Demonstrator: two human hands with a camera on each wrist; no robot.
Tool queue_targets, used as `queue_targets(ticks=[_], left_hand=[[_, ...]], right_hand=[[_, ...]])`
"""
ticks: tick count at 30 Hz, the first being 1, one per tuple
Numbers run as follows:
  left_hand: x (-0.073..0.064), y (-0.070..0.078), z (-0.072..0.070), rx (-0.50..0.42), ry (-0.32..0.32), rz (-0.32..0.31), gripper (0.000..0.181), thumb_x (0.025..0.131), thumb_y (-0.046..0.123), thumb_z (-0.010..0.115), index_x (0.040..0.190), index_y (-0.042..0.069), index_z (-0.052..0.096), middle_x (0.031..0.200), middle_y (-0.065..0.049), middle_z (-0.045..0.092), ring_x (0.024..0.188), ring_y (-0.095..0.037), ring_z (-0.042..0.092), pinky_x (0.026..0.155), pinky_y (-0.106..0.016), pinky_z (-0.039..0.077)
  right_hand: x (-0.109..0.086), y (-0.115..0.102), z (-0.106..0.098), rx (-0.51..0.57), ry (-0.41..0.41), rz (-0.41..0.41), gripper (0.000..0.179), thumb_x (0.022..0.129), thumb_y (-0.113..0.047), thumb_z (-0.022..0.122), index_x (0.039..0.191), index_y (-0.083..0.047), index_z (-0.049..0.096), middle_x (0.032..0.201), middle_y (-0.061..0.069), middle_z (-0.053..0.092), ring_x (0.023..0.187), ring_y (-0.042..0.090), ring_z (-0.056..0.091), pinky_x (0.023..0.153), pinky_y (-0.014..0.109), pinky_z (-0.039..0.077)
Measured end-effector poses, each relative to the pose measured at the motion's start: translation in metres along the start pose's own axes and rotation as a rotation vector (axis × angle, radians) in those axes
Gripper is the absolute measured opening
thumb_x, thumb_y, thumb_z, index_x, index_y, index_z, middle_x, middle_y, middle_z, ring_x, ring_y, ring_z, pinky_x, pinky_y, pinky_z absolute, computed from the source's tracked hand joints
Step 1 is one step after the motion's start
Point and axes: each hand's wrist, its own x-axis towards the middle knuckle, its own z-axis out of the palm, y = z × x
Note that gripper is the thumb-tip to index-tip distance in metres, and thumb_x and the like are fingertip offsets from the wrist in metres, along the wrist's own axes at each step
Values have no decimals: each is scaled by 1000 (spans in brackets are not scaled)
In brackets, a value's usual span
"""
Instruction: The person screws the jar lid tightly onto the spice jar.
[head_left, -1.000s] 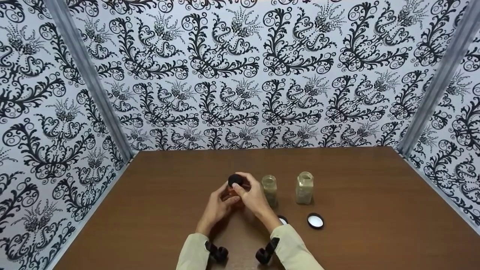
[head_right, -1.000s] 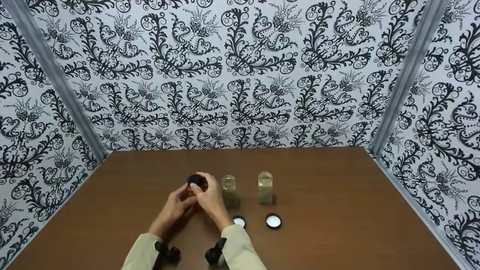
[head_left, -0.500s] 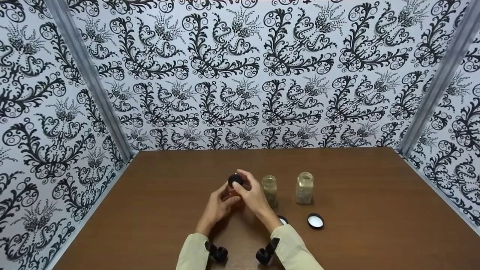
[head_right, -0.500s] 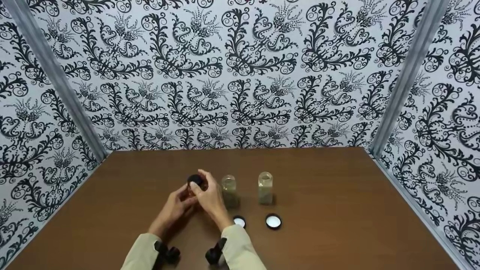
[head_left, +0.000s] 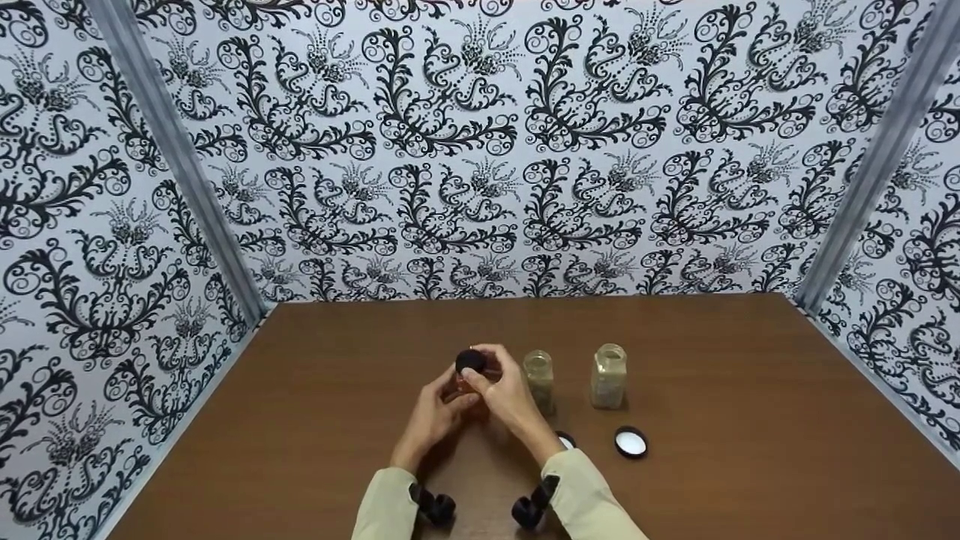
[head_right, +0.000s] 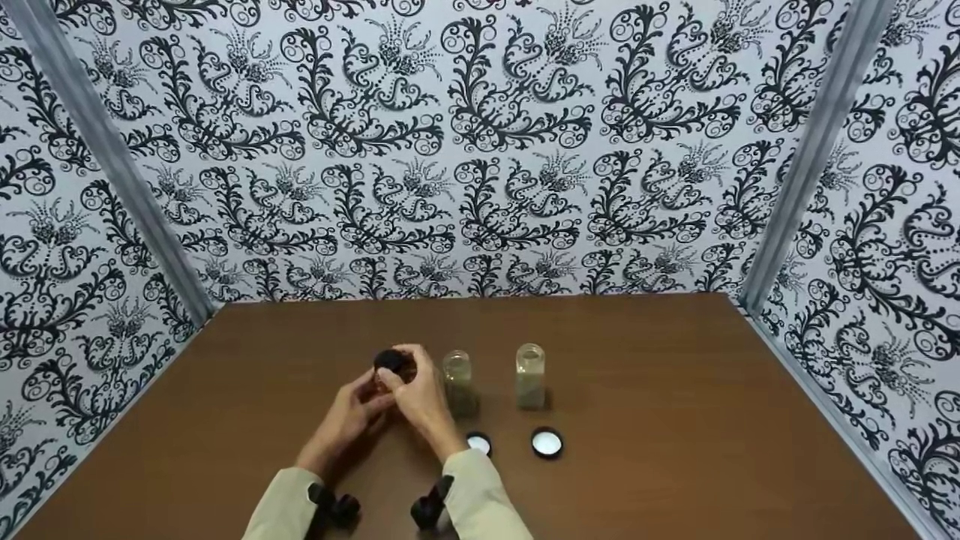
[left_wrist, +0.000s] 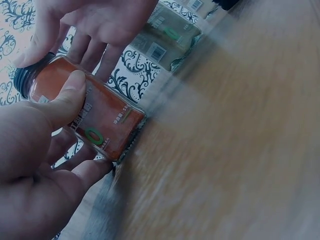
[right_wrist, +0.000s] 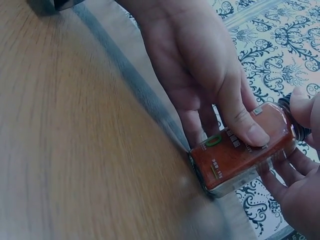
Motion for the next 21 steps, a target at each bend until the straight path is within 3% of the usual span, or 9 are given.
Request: queue_targets(ticks=[7, 12, 16, 21], left_hand=[[0, 1, 0, 7, 0, 9, 63, 95, 10, 67, 151, -2, 39, 132, -28, 62, 121, -36, 63, 99, -31, 55], [1, 0, 1, -24, -11, -19, 64, 95, 6, 66, 151, -1, 38, 132, -27, 62, 111, -24, 64, 83, -17, 51], [1, 1, 1, -23, -14, -22, 64, 95, 5, 66, 152, -1, 37, 130, -28, 63, 105, -21, 63, 76, -16, 49], [1, 0, -1, -13, -15, -17, 64, 96, 9, 66, 152, -1, 36, 137, -28, 59, 120, -31, 63, 89, -19, 54]], right_hand=[[-2, -3, -3, 13, -56, -5, 44, 98, -14, 62, 140, -5, 55, 138, 24, 59, 122, 37, 61, 108, 51, 47], [-2, -2, -2, 17, -29, -32, 37, 96, -9, 65, 132, -3, 60, 126, 23, 65, 115, 35, 64, 102, 51, 51], [0, 0, -1, 12, -5, -26, 36, 92, -10, 71, 125, -2, 59, 119, 20, 67, 111, 32, 65, 100, 46, 54], [-1, -5, 0, 14, -8, -29, 39, 91, -13, 73, 124, 0, 56, 118, 23, 67, 113, 34, 65, 101, 45, 53]])
